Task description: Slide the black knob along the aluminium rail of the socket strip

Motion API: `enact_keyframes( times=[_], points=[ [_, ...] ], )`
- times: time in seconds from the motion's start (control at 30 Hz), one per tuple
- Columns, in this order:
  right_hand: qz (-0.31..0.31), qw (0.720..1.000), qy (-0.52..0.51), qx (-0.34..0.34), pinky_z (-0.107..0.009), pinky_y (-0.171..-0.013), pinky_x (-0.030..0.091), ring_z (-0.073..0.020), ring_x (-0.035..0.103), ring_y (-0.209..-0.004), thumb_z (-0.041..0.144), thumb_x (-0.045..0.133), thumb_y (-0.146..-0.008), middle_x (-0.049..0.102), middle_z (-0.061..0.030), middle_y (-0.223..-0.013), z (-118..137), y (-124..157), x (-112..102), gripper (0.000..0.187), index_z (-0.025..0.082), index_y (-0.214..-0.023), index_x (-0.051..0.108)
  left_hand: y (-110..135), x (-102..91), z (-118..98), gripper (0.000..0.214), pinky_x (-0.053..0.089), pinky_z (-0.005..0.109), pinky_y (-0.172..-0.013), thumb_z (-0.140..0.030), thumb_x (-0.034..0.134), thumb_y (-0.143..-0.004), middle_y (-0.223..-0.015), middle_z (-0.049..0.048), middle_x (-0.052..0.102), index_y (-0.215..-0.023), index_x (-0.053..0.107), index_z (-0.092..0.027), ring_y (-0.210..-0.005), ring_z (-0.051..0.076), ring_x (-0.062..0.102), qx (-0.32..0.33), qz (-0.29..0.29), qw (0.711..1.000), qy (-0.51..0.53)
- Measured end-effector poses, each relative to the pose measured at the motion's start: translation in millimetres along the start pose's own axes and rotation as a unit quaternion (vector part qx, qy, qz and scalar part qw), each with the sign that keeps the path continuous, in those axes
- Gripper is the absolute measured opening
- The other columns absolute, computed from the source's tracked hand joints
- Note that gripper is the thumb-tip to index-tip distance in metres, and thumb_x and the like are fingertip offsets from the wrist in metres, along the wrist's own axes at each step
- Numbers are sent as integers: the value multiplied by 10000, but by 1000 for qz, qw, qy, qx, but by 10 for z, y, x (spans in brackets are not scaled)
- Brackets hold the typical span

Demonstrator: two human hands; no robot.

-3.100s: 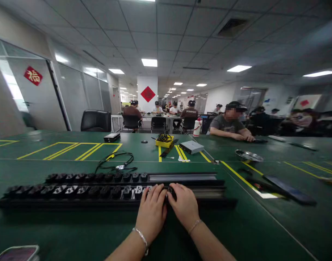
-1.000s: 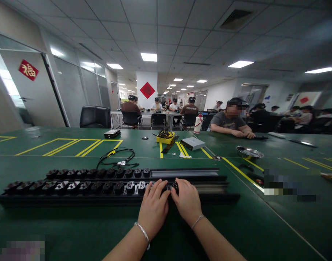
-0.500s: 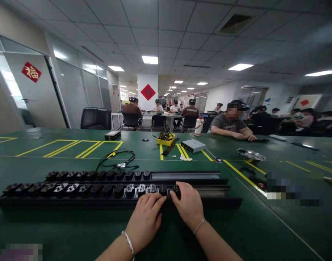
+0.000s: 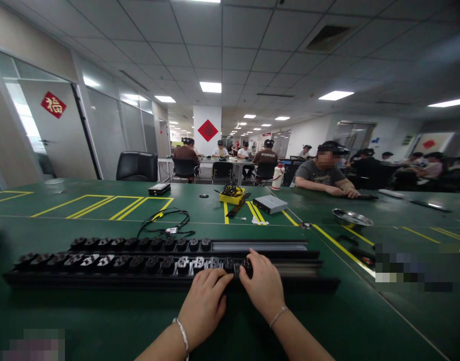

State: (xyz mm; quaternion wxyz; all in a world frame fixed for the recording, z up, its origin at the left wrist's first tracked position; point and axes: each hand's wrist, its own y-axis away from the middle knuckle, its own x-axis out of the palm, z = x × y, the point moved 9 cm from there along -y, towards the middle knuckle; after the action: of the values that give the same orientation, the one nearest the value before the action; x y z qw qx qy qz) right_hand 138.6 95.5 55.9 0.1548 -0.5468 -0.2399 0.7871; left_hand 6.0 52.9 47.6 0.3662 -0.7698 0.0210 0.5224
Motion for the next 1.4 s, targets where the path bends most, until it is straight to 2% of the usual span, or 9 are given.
enact_keyframes(
  times=[0.37, 0.77, 1.03, 1.4],
  points=[
    [-2, 1000, 12, 4, -319, -873, 338, -198, 532, -948, 310, 476, -760, 628, -70, -921, -20, -25, 7, 238, 175, -916, 596, -23, 20, 19, 471, 377, 372, -925, -79, 460, -717, -1096, 7, 539, -1140, 484, -286, -1016, 186, 467, -10, 3, 1000, 21],
    [8, 1000, 8, 5, -305, -850, 340, -193, 535, -925, 290, 465, -765, 625, -72, -921, -21, -30, 13, 226, 173, -910, 593, -18, 33, 45, 468, 371, 362, -930, -71, 452, -717, -1098, 0, 536, -1130, 488, -289, -1019, 176, 461, -15, 7, 999, 38],
    [15, 1000, 9, 10, -300, -847, 334, -190, 523, -937, 278, 465, -761, 616, -73, -913, -21, -37, 19, 203, 167, -873, 592, -4, 75, 46, 514, 363, 409, -937, -45, 438, -694, -1125, 18, 515, -1155, 462, -271, -1044, 196, 445, -3, 28, 999, 26],
    [19, 1000, 4, 8, -292, -836, 332, -188, 523, -905, 267, 458, -755, 608, -69, -880, -50, -46, 7, 200, 160, -871, 580, 1, 95, 63, 573, 348, 421, -966, -45, 471, -667, -1163, 9, 485, -1187, 433, -283, -1087, 197, 410, -1, 39, 997, 59]
  ],
)
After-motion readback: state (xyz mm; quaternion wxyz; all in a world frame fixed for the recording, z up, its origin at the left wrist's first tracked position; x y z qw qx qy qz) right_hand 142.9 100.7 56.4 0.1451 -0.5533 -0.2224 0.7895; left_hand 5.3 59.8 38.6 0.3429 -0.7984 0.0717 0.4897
